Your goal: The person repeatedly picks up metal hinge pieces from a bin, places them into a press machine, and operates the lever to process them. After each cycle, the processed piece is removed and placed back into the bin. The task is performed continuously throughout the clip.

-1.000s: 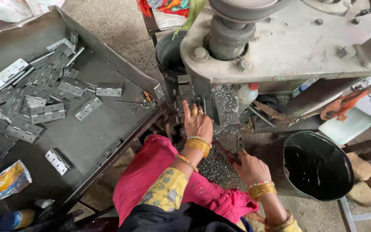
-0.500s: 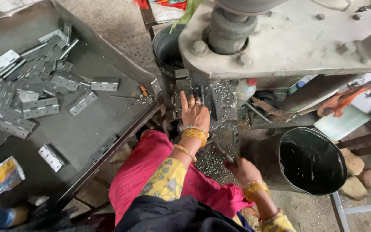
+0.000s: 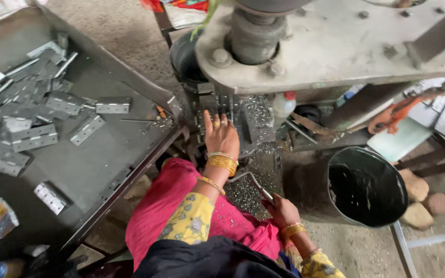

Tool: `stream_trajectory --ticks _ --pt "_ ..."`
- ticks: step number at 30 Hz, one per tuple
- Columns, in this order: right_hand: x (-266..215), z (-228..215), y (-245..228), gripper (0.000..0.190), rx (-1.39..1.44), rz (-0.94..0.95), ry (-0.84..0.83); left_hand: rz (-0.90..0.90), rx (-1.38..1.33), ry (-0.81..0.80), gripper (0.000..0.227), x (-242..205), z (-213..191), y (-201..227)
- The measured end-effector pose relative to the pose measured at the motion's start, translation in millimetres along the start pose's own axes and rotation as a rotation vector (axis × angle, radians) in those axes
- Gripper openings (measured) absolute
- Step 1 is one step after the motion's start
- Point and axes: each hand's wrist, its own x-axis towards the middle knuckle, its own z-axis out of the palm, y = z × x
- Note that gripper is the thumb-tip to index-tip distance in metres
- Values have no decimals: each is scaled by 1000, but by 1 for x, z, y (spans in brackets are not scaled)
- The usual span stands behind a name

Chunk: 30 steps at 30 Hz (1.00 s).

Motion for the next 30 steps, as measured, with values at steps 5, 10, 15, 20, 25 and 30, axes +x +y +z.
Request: stream_trajectory --ticks 5,10,15,20,25,30 --pt "13 -8 12 49 -7 22 -116 -11 -77 -137 40 -1 -9 2" --pt "14 -12 25 45 -105 12 -45 -64 36 -233 39 14 -14 9" --pt "20 25 24 40 21 -8 -8 -86 -100 -152 38 29 -5 7" --pt "-2 -3 19 36 134 -70 126 -163 -295 199 34 3 -10 -35" --pt "-18 -58 -10 26 439 -241 551 -350 -339 267 22 -32 -15 -157" --pt "-10 -91 -46 25 138 -214 550 -680 -44 -30 53 17 26 -297"
